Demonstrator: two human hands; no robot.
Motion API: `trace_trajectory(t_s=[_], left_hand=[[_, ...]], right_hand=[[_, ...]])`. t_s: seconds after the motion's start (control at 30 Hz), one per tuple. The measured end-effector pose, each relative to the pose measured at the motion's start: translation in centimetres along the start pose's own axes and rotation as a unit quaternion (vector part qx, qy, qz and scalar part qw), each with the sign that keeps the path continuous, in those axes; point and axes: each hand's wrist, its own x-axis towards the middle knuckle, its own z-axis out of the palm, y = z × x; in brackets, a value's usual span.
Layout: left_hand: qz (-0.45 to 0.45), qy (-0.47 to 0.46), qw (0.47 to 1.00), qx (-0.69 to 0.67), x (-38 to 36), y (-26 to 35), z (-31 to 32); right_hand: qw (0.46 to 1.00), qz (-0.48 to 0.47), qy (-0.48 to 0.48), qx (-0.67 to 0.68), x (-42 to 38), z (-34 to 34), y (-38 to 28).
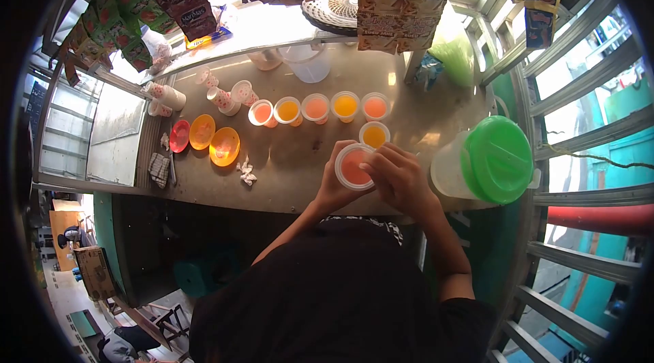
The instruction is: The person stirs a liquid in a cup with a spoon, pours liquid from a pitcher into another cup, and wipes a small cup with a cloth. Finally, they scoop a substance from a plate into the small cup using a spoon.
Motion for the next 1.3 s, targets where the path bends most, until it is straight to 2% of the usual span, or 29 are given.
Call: trace_trajectory(t_s=[0.13, 0.2, 0.3, 0.4, 0.5, 0.63, 0.7, 0.83, 0.9, 1.13, 1.2, 1.3], left_hand=[[0.011, 0.001, 1.000, -0.010, 0.4, -0.2, -0.1], [0.003, 0.001, 1.000, -0.022, 0.6, -0.1, -0.1], [0.009, -0.002, 1.000, 0.001, 1.0, -0.1, -0.1], [0.014, 0.000, 1.000, -0.005, 1.1, -0.2, -0.2], [0.003, 0.001, 1.000, -0.022, 1.2, -0.2, -0.1], [0.007, 0.002, 1.000, -0.026, 1.0, -0.6, -0.1], [0.020, 0.002, 1.000, -0.014, 1.0, -0.7, -0.2], [0.009, 0.009, 0.999, -0.032, 1.1, -0.9, -0.3], [0.016, 0.011, 0.999, -0.038, 1.2, -1.0, -0.4], [0.019, 0.025, 0.999, -0.011, 1.5, -1.3, -0.7], [0.018, 0.024, 0.999, -0.034, 1.5, -1.6, -0.9], [0.007, 0.022, 0.999, -0.030, 1.3, -2.1, -1.3]], right_hand=[[0.999, 0.006, -0.025, -0.022, 0.0, -0.1, 0.4], [0.999, 0.013, -0.041, 0.011, 0.1, -0.1, 0.6], [1.000, 0.003, -0.003, 0.012, 0.6, -0.1, 0.6], [0.999, -0.015, 0.002, -0.044, 1.0, -0.1, 0.6], [0.999, 0.011, -0.031, -0.033, 0.8, -0.1, 0.6], [0.999, 0.033, -0.020, -0.005, 0.7, 0.0, 0.4], [1.000, 0.009, 0.007, -0.024, 0.9, 0.2, 0.6], [0.998, 0.010, -0.006, -0.066, 1.3, 0.6, 0.3], [1.000, 0.007, -0.019, -0.004, 1.2, 1.0, 0.7], [0.998, 0.006, 0.006, -0.057, 1.9, 1.3, 0.7], [0.999, -0.002, -0.027, -0.040, 1.6, 1.7, 1.0], [0.999, 0.026, -0.019, -0.007, 1.4, 2.2, 1.5]])
